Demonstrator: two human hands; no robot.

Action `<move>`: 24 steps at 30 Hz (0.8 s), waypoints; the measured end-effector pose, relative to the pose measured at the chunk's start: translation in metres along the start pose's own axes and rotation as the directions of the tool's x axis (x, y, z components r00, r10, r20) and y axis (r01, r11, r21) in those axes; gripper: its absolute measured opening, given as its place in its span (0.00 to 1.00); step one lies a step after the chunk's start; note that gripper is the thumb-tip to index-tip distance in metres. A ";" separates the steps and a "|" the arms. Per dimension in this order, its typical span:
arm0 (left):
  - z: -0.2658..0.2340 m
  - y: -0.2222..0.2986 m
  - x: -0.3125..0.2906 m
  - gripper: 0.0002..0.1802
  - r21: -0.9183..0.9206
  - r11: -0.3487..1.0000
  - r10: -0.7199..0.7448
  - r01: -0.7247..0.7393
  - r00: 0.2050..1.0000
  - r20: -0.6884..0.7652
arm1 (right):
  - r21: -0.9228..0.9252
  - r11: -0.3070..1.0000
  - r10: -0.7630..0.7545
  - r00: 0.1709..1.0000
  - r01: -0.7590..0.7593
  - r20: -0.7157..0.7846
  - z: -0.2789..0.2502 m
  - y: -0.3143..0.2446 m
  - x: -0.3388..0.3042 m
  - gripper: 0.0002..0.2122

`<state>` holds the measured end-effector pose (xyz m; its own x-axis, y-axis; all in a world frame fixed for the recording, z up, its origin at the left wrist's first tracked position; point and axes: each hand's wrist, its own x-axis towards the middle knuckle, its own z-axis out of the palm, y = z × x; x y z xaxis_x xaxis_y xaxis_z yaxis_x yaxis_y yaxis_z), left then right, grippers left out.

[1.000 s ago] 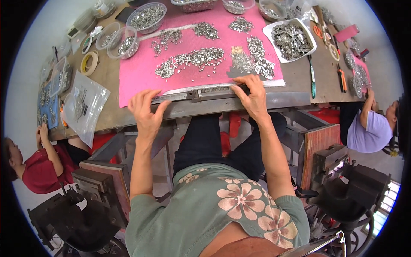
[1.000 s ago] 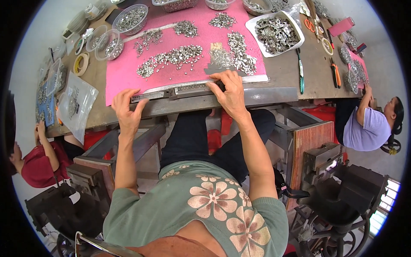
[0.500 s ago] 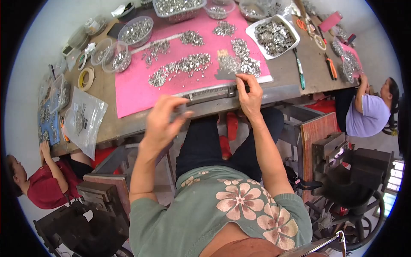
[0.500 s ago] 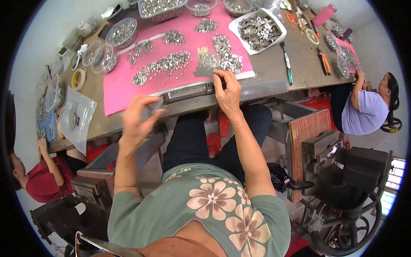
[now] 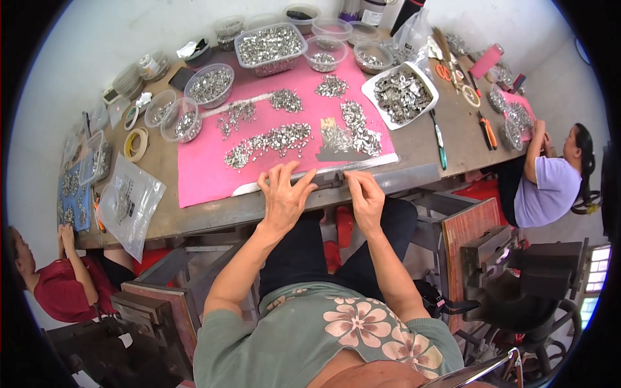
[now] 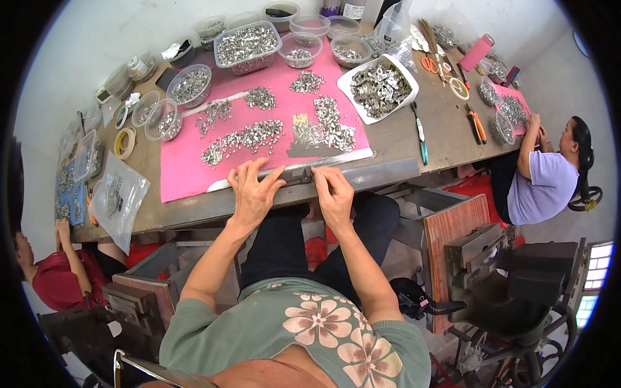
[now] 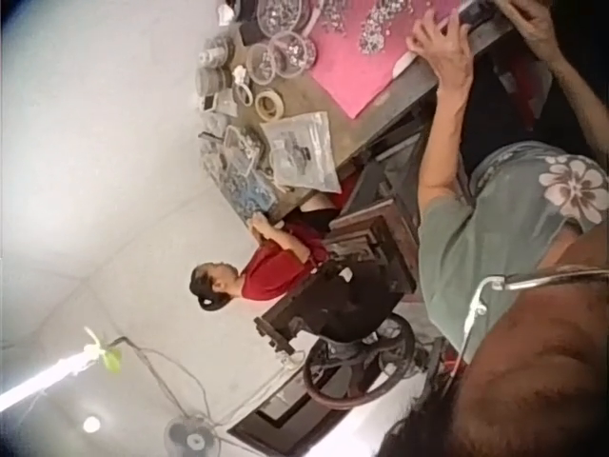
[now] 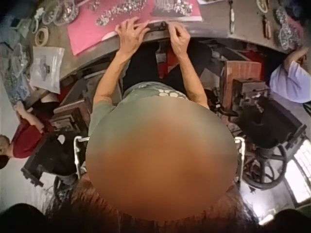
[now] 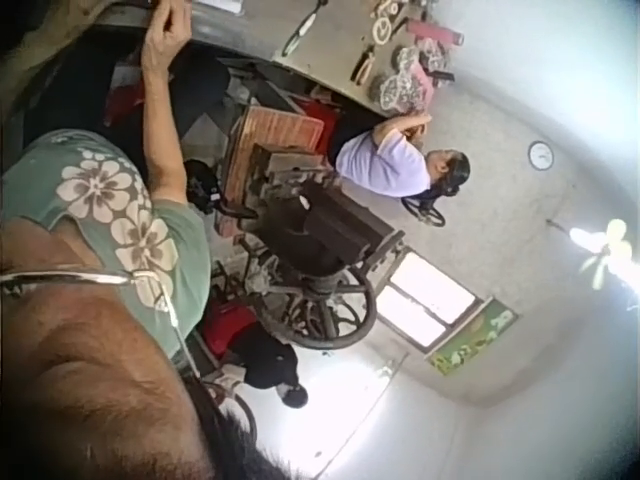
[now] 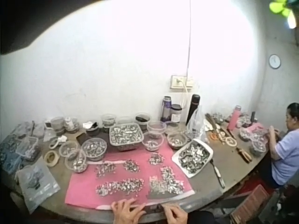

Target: The person assembles small metal parts onto a jig by hand, taking the parts from plastic bins and placing them on a work surface.

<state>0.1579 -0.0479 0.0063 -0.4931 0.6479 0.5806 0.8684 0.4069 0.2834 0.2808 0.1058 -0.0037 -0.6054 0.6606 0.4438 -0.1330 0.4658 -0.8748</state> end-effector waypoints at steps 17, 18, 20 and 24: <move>0.003 -0.053 0.076 0.16 -0.142 0.990 0.022 -0.014 0.998 0.057 | -0.490 0.819 -0.217 0.952 0.298 0.215 0.022 0.084 0.203 0.06; 0.013 -0.065 0.092 0.16 -0.105 0.994 0.030 -0.026 0.999 0.029 | -0.528 0.798 -0.195 0.953 0.292 0.232 0.030 0.094 0.212 0.06; 0.033 -0.093 0.114 0.18 -0.110 0.994 -0.006 0.005 1.000 0.000 | -0.553 0.780 -0.175 0.950 0.294 0.259 0.045 0.103 0.219 0.05; 0.064 -0.123 0.135 0.17 -0.160 0.986 -0.046 0.053 0.998 0.052 | -0.542 0.782 -0.166 0.941 0.308 0.295 0.052 0.103 0.222 0.05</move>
<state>-0.0189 0.0305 0.0007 -0.5342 0.6614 0.5265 0.8380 0.3327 0.4324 0.0917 0.2704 -0.0056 -0.7788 0.3709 0.5058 0.1353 0.8868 -0.4420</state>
